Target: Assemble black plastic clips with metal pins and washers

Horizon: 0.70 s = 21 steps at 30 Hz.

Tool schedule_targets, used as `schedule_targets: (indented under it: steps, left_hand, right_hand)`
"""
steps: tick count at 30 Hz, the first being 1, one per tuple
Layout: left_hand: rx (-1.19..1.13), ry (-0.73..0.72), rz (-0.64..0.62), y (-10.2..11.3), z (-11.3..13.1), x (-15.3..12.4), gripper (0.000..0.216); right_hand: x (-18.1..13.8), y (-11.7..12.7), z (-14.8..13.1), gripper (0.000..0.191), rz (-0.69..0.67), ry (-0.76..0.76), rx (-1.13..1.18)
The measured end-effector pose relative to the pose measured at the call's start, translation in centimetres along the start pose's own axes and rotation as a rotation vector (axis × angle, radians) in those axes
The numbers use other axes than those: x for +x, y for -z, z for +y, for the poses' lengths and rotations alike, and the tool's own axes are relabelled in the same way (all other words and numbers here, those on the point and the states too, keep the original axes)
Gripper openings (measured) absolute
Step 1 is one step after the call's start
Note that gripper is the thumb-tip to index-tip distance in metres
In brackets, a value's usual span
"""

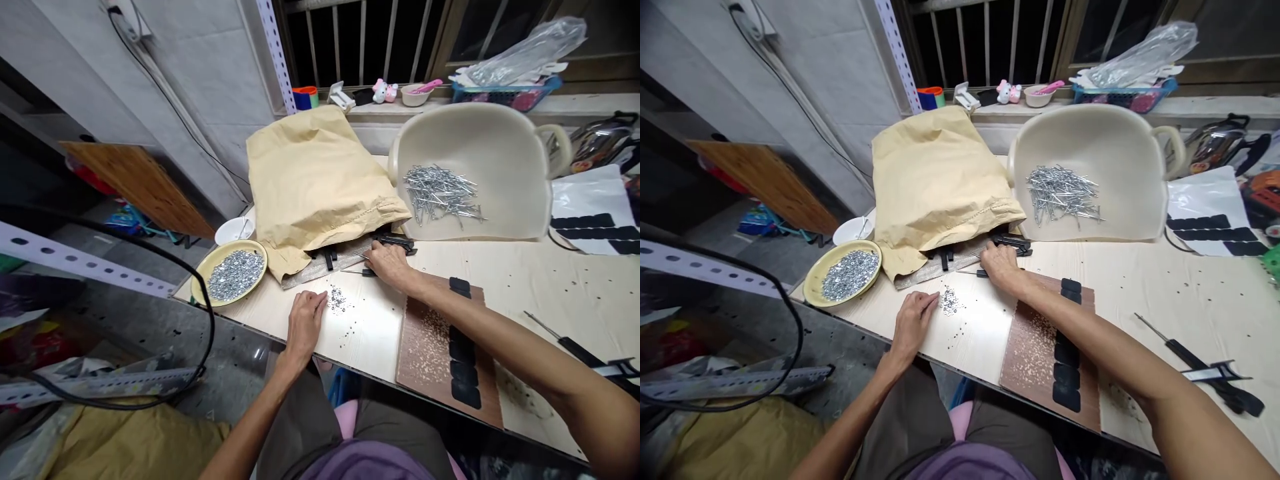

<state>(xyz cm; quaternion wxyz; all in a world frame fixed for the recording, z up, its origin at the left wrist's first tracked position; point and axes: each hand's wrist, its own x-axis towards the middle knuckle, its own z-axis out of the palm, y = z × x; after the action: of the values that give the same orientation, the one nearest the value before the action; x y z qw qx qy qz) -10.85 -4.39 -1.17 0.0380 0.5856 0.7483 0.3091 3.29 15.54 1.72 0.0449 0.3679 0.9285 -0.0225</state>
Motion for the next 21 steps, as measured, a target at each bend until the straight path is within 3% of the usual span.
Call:
schedule_targets:
  steps: [4, 9, 15, 18, 21]
  left_hand:
    - [0.042, -0.003, -0.042, -0.4, -0.1, 0.8, 0.025]
    - [0.101, -0.013, -0.089, -0.5, -0.1, 1.5, 0.019]
    - [0.086, 0.057, -0.139, 0.0, 0.5, 1.9, 0.011]
    - [-0.116, 0.151, -0.096, 0.0, 0.8, 1.8, 0.009]
    - [-0.559, 0.369, -0.039, 0.0, 2.2, 1.6, 0.017]
  right_hand:
    - [-0.1, 0.1, -0.2, 0.028, 0.017, -0.011, -0.031]
    - [-2.2, 1.3, -0.1, 0.024, 0.192, 0.004, -0.018]
    - [-6.8, 2.4, 0.2, 0.030, 0.356, 0.203, 0.173]
    - [-9.0, 2.1, -0.2, 0.030, 0.380, 0.269, 0.289]
    - [-10.7, 1.6, -1.2, 0.028, 0.403, 0.311, 0.403]
